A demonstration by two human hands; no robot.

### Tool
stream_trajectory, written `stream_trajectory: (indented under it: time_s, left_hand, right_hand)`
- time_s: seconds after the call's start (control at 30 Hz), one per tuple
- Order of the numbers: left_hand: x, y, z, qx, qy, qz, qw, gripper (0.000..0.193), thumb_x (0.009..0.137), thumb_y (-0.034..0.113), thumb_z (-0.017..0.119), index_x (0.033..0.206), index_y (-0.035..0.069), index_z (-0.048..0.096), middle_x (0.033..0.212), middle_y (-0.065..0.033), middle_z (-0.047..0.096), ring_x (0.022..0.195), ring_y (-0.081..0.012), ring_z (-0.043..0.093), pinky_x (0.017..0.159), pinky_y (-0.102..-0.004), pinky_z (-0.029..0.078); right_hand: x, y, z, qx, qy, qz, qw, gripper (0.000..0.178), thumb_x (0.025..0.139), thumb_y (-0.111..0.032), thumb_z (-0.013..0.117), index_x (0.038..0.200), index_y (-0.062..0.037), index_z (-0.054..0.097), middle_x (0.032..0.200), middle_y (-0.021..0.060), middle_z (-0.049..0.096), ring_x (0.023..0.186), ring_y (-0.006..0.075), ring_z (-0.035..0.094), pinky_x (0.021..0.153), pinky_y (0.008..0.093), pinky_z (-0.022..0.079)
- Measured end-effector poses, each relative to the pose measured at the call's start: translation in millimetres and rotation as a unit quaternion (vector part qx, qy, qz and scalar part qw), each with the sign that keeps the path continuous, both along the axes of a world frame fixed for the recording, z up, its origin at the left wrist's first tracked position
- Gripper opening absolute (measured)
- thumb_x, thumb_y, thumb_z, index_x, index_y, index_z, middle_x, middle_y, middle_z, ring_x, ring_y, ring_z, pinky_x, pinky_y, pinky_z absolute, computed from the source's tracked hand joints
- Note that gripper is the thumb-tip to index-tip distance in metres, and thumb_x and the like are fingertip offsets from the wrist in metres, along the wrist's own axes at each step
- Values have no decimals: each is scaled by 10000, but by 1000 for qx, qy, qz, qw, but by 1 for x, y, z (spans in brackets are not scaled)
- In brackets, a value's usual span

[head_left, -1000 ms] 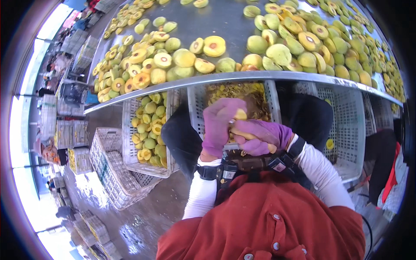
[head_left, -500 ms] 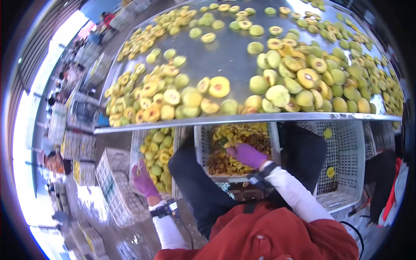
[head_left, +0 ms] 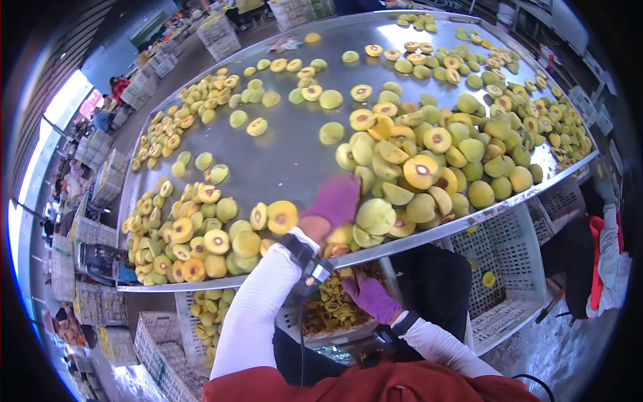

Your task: The person removes pits from fruit halves using a tool, places the fruit into a crate, and discards the pits into a bin. They then lift and stack crates of fruit and push a cart across the floor.

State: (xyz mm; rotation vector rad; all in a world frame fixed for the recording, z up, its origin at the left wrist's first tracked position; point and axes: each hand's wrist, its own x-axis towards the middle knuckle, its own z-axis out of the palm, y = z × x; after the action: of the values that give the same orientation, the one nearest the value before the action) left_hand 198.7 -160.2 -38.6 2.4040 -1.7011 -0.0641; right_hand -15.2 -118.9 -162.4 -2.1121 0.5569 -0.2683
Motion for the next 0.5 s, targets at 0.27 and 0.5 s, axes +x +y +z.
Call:
stream_trajectory:
  time_s: [0.27,0.5]
  left_hand:
    - [-34,88,59,-319,674,75,662,403,868,220,590,1227,58,508,1053,-94,597,935,-213,616,650,-313,527]
    - [-95,145,46,-464,471,174,729,341,983,285,429,1208,38,495,1055,-84,589,899,-194,610,622,-263,496]
  right_hand:
    - [-32,1,65,16,-92,-12,996,275,892,-282,581,896,-29,474,576,191,561,543,390,582,463,446,448]
    - [-41,0,24,-142,69,195,968,236,900,-233,507,852,-22,603,749,143,639,679,275,650,541,411,488]
